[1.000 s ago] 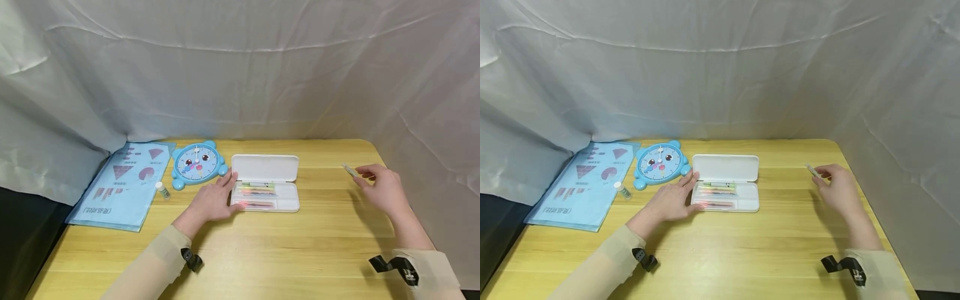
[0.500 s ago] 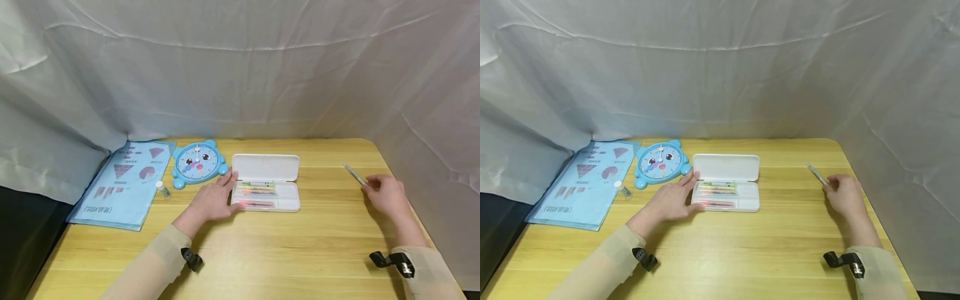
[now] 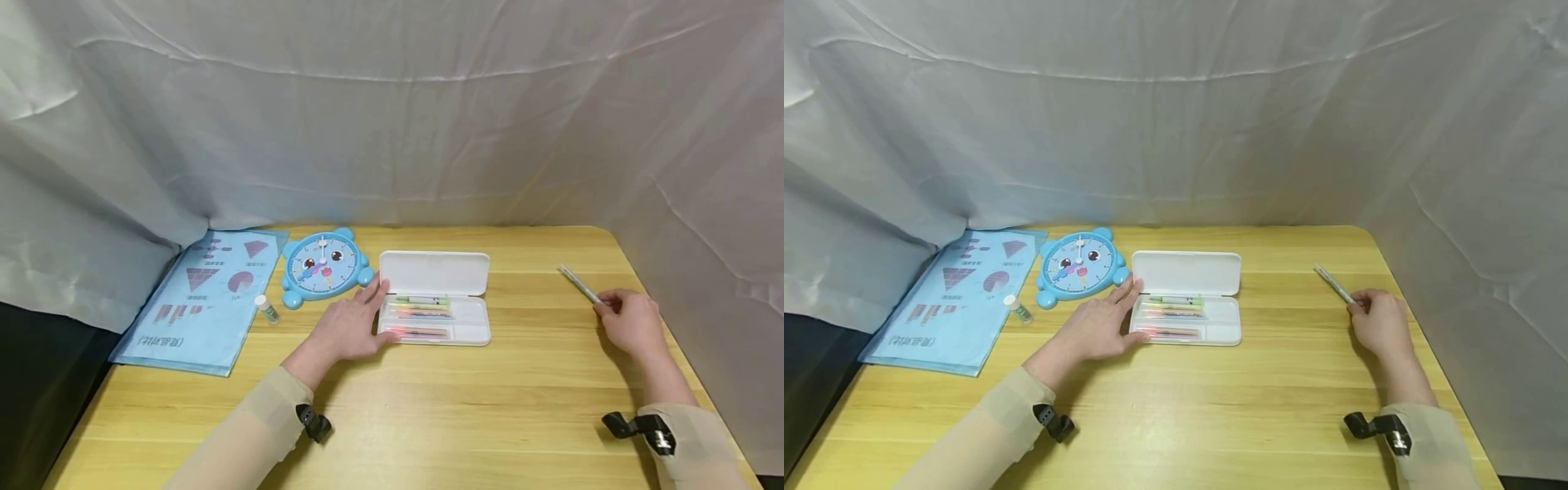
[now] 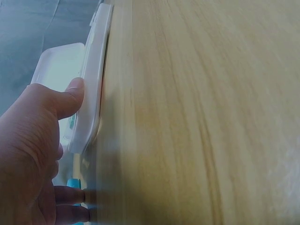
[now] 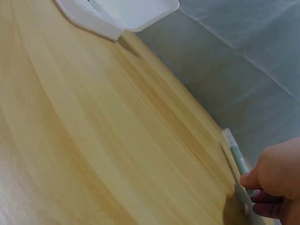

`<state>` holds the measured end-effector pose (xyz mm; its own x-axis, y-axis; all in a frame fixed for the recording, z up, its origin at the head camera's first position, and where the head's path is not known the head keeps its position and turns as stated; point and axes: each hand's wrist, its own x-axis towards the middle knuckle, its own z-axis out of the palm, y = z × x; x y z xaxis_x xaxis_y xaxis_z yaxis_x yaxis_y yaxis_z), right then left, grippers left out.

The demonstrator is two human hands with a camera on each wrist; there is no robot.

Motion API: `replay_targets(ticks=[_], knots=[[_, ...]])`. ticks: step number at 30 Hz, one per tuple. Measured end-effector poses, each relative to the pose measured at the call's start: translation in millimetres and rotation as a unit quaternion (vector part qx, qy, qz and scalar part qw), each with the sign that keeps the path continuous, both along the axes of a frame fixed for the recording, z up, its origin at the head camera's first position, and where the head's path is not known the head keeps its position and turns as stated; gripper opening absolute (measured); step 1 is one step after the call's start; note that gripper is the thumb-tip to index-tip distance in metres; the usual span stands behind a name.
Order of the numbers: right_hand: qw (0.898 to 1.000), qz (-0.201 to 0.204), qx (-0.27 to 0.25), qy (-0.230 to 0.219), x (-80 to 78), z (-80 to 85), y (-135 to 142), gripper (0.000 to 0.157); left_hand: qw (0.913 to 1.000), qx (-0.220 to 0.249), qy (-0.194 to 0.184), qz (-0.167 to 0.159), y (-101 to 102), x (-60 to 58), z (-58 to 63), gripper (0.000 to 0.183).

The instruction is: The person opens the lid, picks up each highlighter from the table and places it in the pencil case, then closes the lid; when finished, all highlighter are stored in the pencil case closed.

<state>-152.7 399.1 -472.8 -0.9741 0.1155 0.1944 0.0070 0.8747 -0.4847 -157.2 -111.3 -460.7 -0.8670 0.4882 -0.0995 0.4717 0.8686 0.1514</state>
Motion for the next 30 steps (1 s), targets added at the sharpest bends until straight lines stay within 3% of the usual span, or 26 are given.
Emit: replay_targets(ticks=[6, 16, 23, 30], knots=[[0.999, 0.001, -0.014, 0.031, 0.1, 12.2, -9.4, 0.020, 1.0000, -0.004, 0.001, -0.003, 0.6, -0.6, 0.4, 0.105], [0.996, 0.023, -0.033, 0.075, 4.1, 52.4, -45.6, 0.022, 1.0000, -0.006, 0.003, -0.004, 0.1, -0.1, 0.8, 0.105], [0.991, 0.054, -0.049, 0.112, 7.7, 76.4, -73.3, 0.018, 1.0000, -0.004, 0.003, -0.002, -0.1, 0.4, 0.1, 0.105], [0.981, 0.098, -0.065, 0.152, 10.1, 89.8, -98.5, 0.016, 1.0000, 0.004, 0.004, -0.002, -0.1, 0.7, -0.2, 0.105]])
